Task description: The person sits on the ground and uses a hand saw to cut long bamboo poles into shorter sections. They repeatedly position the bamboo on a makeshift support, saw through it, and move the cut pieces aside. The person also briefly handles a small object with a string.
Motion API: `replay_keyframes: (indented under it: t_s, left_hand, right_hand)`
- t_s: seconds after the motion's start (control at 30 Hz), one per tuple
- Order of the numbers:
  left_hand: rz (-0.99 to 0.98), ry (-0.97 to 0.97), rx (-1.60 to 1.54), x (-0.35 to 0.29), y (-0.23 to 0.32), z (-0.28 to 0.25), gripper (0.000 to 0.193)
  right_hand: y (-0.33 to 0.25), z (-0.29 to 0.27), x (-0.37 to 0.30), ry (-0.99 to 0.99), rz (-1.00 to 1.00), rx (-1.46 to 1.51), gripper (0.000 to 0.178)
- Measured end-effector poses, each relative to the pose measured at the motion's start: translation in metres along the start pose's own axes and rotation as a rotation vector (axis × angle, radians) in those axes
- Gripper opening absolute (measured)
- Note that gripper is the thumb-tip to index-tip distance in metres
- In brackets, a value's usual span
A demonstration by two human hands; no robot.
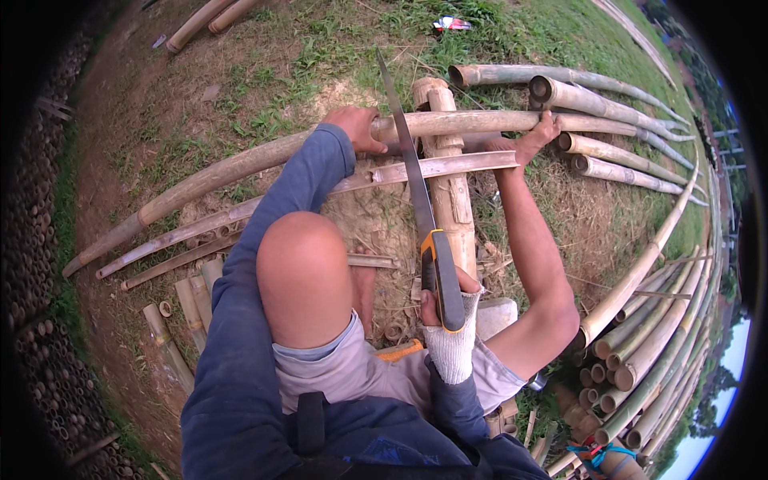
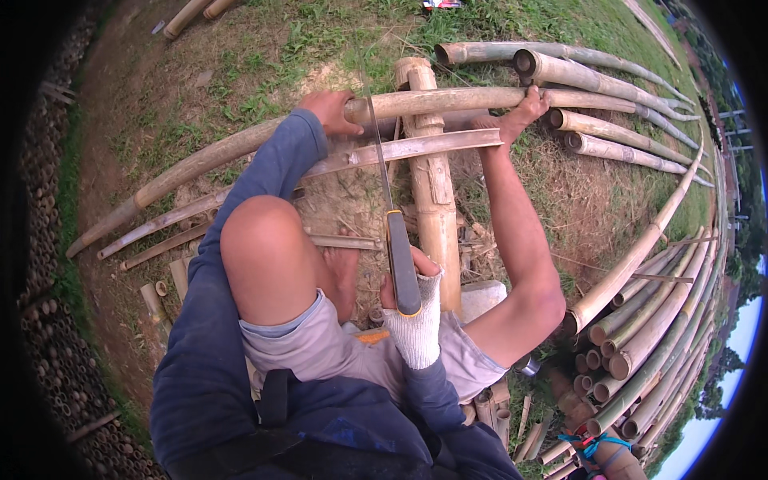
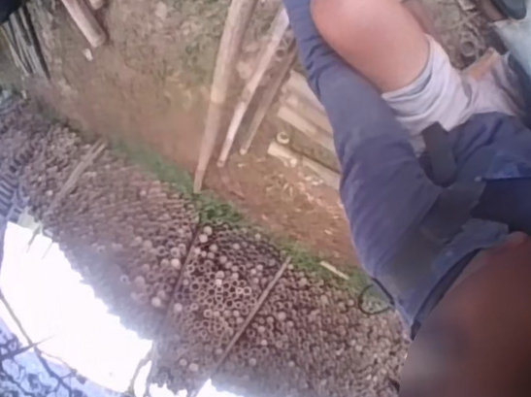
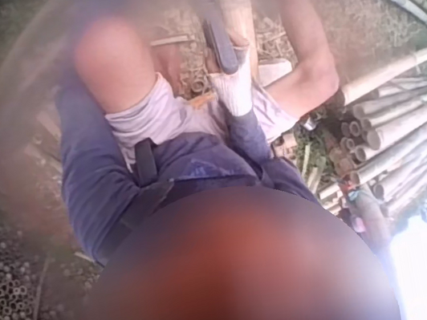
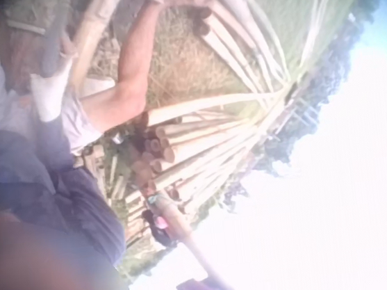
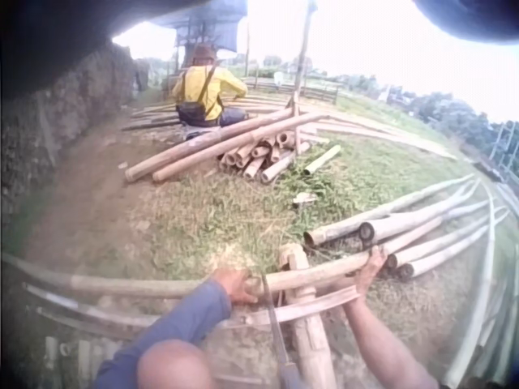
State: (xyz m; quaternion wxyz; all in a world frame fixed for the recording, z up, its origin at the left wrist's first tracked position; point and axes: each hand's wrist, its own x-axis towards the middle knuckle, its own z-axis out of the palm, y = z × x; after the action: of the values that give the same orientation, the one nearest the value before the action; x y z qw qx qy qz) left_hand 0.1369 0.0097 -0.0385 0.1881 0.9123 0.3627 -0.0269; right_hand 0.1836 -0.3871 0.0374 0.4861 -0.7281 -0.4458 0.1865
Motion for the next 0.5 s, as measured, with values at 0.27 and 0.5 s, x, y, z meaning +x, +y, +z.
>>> replay_keyframes:
  t_s: [0.27, 0.5]
  left_hand:
    - [-0.039, -0.002, 0.044, -0.002, 0.005, -0.003, 0.09]
    - [-0.086, 0.107, 0.102, -0.023, 0.02, -0.004, 0.073]
  right_hand:
    - [0.007, 0.009, 0.022, -0.003, -0.063, 0.034, 0.052]
    - [0.035, 0.066, 0.153, -0.006, -0.262, 0.19, 0.048]
